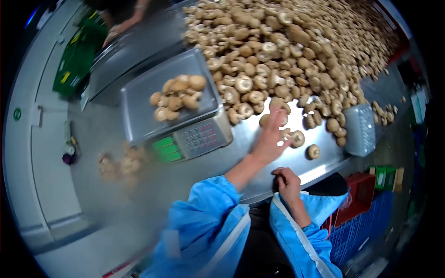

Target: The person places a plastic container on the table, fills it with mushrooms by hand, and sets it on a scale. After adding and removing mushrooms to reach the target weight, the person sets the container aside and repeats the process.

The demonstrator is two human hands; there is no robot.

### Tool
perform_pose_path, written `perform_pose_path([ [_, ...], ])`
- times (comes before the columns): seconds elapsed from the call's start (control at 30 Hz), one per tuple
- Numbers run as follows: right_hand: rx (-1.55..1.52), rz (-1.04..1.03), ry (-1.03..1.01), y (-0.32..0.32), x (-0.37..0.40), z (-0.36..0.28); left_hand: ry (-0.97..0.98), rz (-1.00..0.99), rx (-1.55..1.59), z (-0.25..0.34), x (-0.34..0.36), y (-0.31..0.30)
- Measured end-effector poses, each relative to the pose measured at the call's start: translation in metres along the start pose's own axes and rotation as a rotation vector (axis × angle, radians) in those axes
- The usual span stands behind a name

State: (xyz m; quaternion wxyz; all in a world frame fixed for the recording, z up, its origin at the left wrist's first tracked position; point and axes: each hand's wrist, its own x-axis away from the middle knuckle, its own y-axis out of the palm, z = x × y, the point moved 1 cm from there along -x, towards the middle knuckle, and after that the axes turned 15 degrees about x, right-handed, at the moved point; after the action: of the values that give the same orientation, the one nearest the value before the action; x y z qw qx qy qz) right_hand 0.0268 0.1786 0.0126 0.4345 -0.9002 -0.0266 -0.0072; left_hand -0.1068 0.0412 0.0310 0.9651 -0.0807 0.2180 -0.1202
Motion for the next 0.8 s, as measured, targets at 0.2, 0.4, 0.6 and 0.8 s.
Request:
perform_pose_path([
  [0.2, 0.034, -0.008, 0.045, -0.004, -0.001, -0.004, -0.141, 0.333, -0.464, -0.029, 0.008, -0.056],
  [0.4, 0.027, 0.007, 0.028, 0.0, -0.001, 0.0, -0.205, 0.207, 0.054, -0.019, 0.013, 0.002],
  [0.6, 0.036, -0.024, 0.048, -0.002, -0.001, -0.001, -0.029, 0.23, -0.361, -0.011, 0.028, -0.02],
  [0.8, -0.185, 0.229, 0.054, -0.013, -0.005, 0.0, -0.27, 0.411, -0.164, -0.038, 0.032, -0.008],
])
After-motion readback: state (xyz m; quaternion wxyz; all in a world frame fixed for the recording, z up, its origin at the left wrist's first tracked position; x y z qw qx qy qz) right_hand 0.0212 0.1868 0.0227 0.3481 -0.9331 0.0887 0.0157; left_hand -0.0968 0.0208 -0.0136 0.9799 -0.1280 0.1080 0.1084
